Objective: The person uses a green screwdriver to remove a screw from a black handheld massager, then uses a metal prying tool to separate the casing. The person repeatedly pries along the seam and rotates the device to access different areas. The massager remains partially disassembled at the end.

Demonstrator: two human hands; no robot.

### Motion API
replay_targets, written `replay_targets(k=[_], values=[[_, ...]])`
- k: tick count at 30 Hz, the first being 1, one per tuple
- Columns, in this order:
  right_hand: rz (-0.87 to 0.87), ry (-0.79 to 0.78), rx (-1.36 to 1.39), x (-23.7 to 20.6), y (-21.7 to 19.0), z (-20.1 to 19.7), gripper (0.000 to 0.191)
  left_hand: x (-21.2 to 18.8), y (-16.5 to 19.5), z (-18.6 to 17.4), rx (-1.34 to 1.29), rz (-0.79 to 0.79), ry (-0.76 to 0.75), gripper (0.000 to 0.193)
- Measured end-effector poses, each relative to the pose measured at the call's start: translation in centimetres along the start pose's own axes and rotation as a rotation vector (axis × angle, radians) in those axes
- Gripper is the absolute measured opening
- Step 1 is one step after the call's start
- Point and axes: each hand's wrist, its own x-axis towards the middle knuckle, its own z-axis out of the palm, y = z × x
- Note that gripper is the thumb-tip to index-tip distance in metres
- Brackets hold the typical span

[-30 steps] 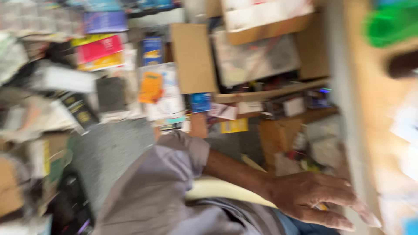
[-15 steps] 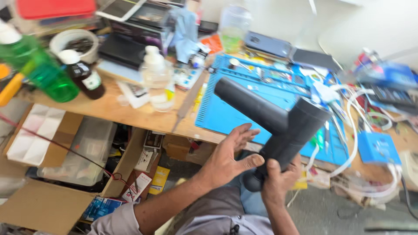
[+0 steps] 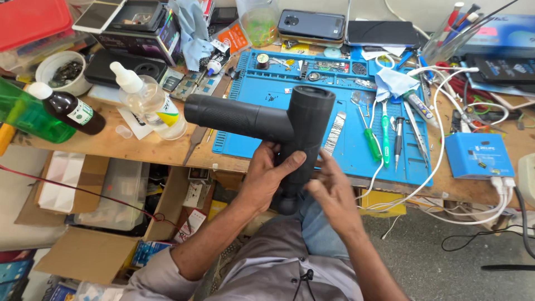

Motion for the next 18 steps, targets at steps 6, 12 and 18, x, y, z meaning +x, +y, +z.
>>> replay_targets(k=[6, 12, 18], values=[[0.041, -0.011, 0.016, 1.1, 1.6, 1.1, 0.055, 0.7, -0.6, 0.1, 0.035, -0.011, 0.035, 0.054], [0.142, 0.108, -0.480, 2.2, -1.5, -3.1, 0.045, 1.7, -0.9, -1.6, 0.098, -0.053, 0.110, 0.051], [0.074, 0.163, -1.161, 5.5, -3.8, -6.0, 0.037, 2.7, 0.1, -2.2, -0.091, -0.018, 0.060, 0.048]])
